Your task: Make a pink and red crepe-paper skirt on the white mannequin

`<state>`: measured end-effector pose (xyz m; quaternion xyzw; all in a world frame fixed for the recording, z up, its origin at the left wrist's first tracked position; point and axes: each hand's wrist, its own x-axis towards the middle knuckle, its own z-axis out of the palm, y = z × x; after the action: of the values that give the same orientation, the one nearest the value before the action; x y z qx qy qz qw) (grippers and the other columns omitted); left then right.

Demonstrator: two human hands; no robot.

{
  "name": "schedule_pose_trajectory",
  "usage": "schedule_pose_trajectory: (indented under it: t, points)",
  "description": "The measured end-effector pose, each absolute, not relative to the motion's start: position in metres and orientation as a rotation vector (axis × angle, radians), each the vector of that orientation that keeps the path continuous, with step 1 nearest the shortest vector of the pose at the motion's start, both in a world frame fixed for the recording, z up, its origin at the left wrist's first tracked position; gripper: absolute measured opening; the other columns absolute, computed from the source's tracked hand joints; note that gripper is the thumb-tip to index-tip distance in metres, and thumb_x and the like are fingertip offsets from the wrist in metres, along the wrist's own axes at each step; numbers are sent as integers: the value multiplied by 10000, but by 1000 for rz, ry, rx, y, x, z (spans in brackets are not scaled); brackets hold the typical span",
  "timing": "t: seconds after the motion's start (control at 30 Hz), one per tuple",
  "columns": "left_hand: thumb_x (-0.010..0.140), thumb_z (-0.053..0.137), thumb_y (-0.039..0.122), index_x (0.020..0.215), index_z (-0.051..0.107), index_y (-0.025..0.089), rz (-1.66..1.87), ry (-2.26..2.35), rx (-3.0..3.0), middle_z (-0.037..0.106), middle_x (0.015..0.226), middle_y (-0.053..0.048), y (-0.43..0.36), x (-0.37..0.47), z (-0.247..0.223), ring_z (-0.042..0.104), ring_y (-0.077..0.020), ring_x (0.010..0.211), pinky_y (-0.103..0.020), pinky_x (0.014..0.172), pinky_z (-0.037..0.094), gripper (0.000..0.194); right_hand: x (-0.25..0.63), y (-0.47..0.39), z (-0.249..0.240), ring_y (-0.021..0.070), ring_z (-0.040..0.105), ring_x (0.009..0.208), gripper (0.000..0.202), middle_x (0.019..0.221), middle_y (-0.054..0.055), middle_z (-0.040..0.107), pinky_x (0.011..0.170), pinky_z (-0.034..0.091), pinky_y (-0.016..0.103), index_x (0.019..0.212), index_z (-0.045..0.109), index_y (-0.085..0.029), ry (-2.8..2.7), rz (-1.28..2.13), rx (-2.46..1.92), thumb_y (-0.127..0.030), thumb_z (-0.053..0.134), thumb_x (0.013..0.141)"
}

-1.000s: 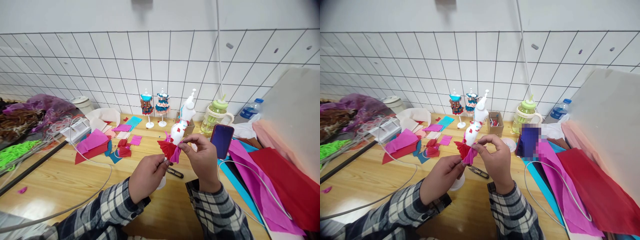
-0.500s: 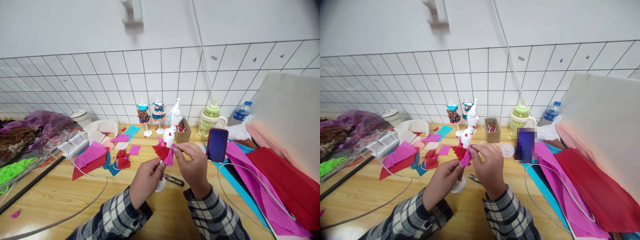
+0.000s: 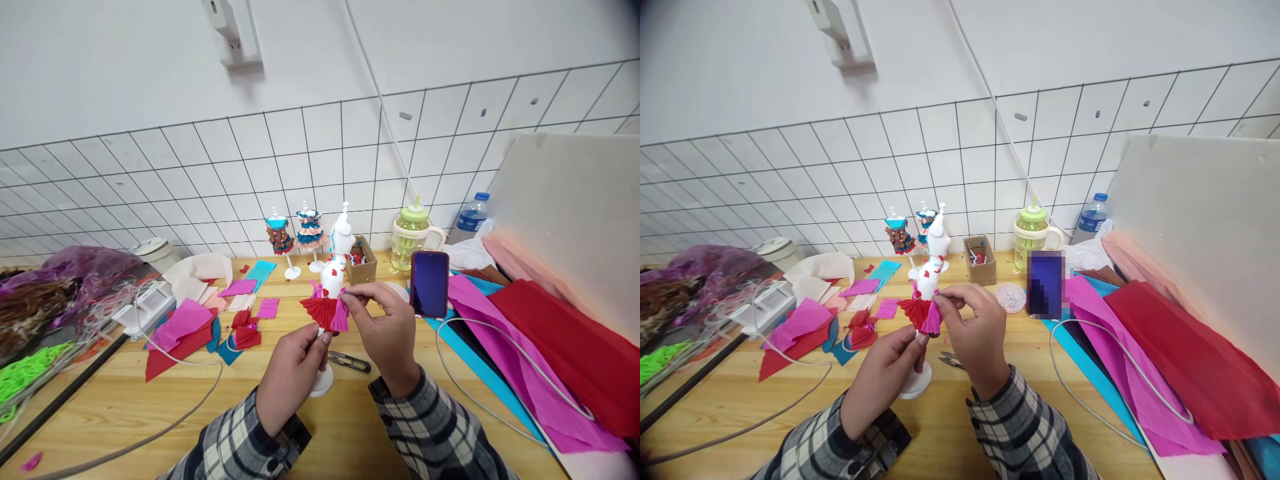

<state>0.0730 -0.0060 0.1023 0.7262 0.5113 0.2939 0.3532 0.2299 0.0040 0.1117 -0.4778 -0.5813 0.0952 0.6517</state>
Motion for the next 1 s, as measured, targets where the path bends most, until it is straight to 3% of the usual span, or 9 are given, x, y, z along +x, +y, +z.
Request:
schedule_pose_trajectory:
  t: [0.4, 0.6, 0.77, 1.0]
  points:
    - [919, 446, 409, 638, 513, 183, 763, 1346, 2019, 551, 572, 8, -12, 71, 103, 491, -126, 538, -224, 516, 323, 366, 228, 6, 106, 150, 608, 663, 47, 730, -2, 665, 625, 499, 286, 817, 634, -221, -1258, 199, -1006, -209, 672, 793]
    - [916, 438, 413, 605, 497, 179, 738, 1306, 1902, 520, 527, 18, -13, 76, 103, 462, -113, 497, -216, 506, 322, 394, 227, 3, 104, 163, 653, 737, 113, 796, 12, 713, 670, 525, 299, 831, 690, -243, -1356, 128, -968, -195, 592, 860]
    - [911, 439, 422, 603, 497, 178, 761, 1318, 1916, 530, 538, 11, -10, 75, 102, 481, -120, 519, -216, 518, 329, 398, 228, 2, 106, 163, 660, 750, 120, 815, 19, 724, 615, 513, 279, 862, 694, -237, -1385, 141, -991, -207, 578, 859]
    - [909, 443, 434, 652, 501, 182, 762, 1298, 1894, 539, 548, 17, -9, 72, 99, 482, -119, 515, -218, 521, 337, 365, 226, 4, 105, 129, 627, 628, 54, 759, -8, 703, 614, 494, 272, 855, 660, -228, -1376, 129, -1016, -246, 652, 805]
